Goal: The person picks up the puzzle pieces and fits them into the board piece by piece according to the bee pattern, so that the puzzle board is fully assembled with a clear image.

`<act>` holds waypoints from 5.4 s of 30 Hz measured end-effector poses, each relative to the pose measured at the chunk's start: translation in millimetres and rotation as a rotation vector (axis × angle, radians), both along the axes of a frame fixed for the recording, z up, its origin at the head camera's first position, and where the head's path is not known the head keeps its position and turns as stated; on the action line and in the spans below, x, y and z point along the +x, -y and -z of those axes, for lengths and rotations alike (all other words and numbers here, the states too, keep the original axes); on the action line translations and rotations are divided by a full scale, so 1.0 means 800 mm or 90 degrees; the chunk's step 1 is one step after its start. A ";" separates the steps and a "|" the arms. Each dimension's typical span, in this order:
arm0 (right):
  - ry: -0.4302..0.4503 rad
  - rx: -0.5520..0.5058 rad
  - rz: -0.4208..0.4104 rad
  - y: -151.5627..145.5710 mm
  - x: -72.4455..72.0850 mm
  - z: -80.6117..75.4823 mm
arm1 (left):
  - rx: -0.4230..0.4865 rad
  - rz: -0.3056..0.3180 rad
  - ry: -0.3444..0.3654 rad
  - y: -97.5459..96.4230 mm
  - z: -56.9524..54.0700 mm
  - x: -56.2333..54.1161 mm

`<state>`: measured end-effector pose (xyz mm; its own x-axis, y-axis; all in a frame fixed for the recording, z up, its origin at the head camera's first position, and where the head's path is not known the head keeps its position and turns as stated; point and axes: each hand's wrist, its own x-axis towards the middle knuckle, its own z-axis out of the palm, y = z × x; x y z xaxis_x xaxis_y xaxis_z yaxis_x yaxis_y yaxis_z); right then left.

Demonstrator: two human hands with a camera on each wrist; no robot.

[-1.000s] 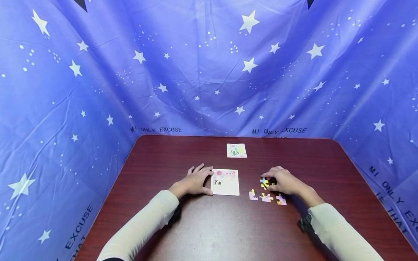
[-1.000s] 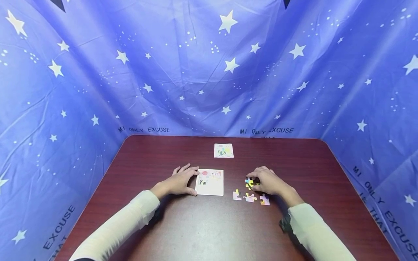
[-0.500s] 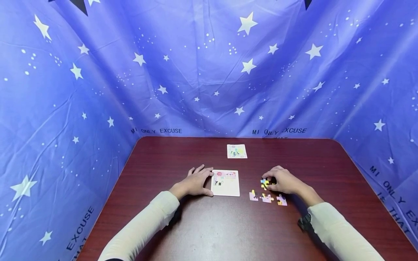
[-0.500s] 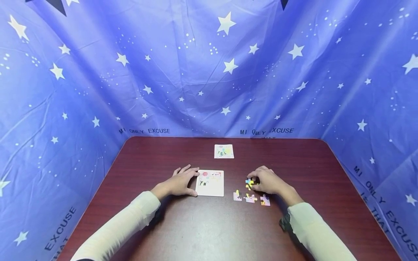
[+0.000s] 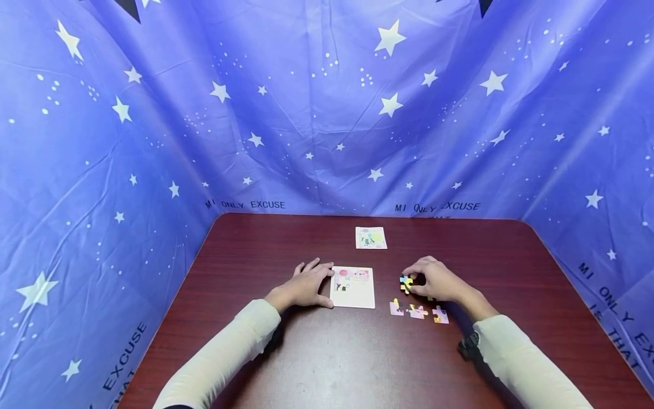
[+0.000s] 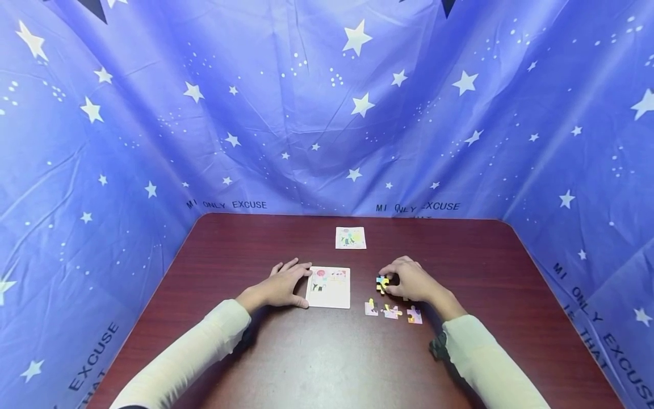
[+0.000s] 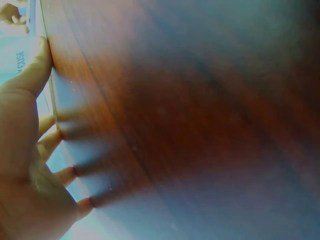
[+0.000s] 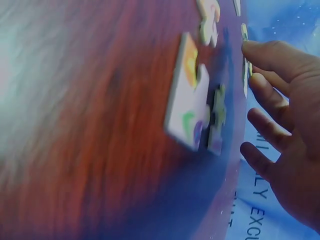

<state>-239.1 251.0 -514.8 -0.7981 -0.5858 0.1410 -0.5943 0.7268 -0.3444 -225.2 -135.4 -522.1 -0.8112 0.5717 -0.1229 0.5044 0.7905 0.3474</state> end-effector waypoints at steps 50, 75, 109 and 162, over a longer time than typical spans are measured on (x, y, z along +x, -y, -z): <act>0.006 0.000 -0.053 0.148 -0.005 0.002 | -0.004 -0.002 0.001 0.000 0.002 -0.001; 0.013 0.008 -0.038 0.163 0.001 0.004 | -0.004 0.002 0.000 -0.001 -0.001 0.002; 0.047 0.073 -0.008 0.168 -0.005 -0.012 | -0.002 -0.002 0.001 -0.002 0.000 -0.001; -0.013 0.100 -0.090 0.162 -0.001 -0.010 | -0.012 0.000 0.010 -0.001 -0.005 -0.003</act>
